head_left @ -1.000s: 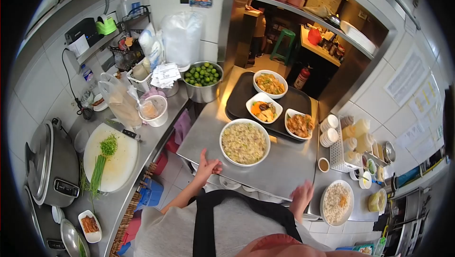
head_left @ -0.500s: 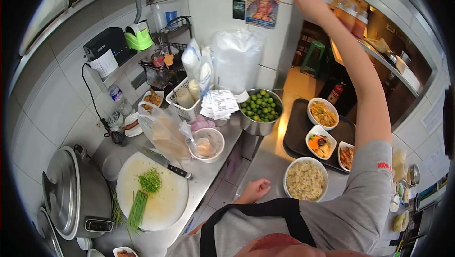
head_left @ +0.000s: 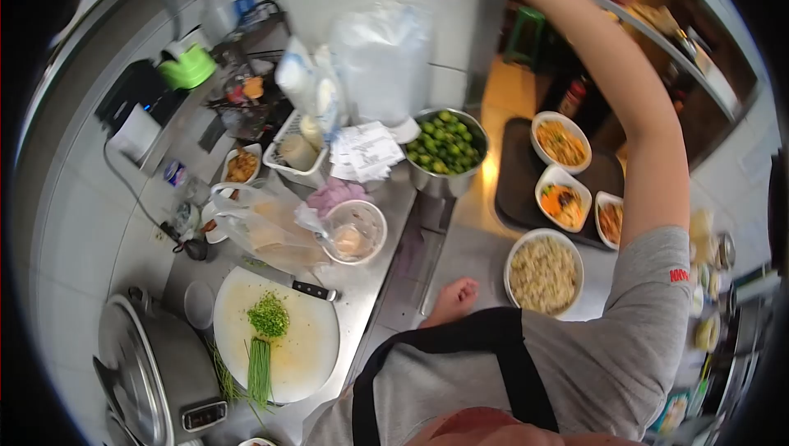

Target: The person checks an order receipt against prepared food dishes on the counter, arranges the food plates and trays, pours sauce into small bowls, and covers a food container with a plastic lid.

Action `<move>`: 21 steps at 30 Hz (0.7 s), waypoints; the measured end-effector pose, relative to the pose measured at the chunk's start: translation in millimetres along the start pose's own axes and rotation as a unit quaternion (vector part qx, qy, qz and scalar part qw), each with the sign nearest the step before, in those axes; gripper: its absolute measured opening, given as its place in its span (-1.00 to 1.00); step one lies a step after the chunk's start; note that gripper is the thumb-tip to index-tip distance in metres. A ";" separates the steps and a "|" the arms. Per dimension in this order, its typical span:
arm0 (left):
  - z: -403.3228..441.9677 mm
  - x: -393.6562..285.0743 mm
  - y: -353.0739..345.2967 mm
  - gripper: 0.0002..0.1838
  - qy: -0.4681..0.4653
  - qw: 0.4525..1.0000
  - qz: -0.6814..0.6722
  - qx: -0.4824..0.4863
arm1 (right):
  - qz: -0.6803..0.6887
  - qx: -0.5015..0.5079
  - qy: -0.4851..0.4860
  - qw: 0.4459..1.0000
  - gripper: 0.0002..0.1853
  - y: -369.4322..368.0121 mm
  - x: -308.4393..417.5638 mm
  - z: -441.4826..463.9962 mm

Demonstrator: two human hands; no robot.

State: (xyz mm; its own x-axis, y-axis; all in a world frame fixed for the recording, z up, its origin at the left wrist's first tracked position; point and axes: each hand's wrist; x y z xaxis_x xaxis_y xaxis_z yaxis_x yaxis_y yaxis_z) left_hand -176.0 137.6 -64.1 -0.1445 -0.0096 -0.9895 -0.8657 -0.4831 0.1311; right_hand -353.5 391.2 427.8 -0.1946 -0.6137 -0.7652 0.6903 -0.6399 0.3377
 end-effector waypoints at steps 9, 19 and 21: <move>-9.6 -80.3 -15.9 -0.38 0.003 0.940 -0.337 0.051 | 0.458 0.149 -0.017 0.876 -0.50 194.7 192.3 -332.5; -10.2 -116.7 -214.6 -0.59 0.082 0.961 -0.177 0.197 | 0.505 0.066 -0.560 0.653 -0.77 335.4 258.6 -548.2; -4.6 -89.0 -255.9 -0.57 0.080 0.961 -0.187 0.189 | 0.509 -0.017 -0.776 0.372 -0.67 324.7 265.7 -576.2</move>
State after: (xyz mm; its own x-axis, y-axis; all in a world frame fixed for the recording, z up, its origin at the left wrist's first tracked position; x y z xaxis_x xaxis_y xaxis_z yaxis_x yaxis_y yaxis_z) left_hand 60.6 258.1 -9.9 0.2595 -0.0455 -0.9647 -0.9593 -0.1270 -0.2521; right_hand 220.5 286.8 18.3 0.0311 -0.0749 0.9967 0.9601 0.2797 -0.0089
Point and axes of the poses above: each hand's wrist, its own z-axis towards the middle knuckle, its own y-axis out of the back of the hand, x = y × z, and after that the axes turned 5 degrees about z, right-handed
